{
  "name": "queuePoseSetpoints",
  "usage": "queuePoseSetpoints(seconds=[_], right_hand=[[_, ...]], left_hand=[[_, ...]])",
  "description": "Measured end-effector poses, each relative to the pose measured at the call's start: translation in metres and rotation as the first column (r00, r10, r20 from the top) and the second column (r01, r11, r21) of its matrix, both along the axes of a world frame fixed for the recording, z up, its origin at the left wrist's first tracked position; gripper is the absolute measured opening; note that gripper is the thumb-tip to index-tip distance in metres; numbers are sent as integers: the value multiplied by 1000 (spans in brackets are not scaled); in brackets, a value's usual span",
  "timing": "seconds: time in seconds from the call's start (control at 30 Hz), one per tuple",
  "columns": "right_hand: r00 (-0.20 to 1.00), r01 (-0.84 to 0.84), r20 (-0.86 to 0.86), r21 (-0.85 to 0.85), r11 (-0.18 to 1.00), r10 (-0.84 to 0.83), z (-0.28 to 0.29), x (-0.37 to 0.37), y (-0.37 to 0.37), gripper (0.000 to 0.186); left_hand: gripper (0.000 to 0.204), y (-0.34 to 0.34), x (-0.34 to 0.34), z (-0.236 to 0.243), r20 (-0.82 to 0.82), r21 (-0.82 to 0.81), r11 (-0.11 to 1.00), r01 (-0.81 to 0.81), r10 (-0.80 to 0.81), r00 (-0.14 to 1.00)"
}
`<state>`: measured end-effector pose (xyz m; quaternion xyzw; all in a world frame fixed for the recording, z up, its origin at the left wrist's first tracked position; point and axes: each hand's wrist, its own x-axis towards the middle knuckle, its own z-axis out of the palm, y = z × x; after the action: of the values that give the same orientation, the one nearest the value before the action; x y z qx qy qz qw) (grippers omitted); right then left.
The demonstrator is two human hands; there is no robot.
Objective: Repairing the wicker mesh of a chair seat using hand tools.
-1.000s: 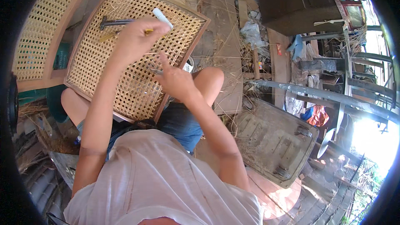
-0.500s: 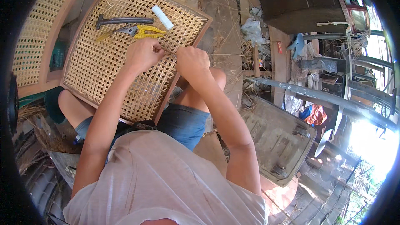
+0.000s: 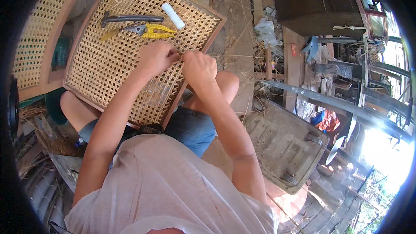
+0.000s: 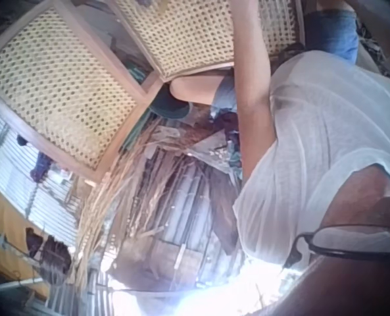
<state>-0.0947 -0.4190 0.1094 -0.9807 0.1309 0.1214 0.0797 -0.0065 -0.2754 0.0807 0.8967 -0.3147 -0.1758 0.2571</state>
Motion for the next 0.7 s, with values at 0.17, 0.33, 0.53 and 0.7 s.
queuePoseSetpoints(seconds=[0.17,0.33,0.53,0.7], right_hand=[[993,87,-83,45,995,-83,10,12,-19,29],[994,91,-65,57,994,-87,12,14,-27,25],[972,234,-4,-108,966,-236,54,-18,-91,42],[947,274,166,25,961,-275,126,-48,-102,37]], left_hand=[[16,-11,-2,7,16,99,995,25,-27,999],[22,17,16,9,-531,-492,779,-388,85,843],[30,-5,-19,37,-82,78,994,-75,81,993],[39,-47,-26,14,-84,-344,937,66,-101,991]])
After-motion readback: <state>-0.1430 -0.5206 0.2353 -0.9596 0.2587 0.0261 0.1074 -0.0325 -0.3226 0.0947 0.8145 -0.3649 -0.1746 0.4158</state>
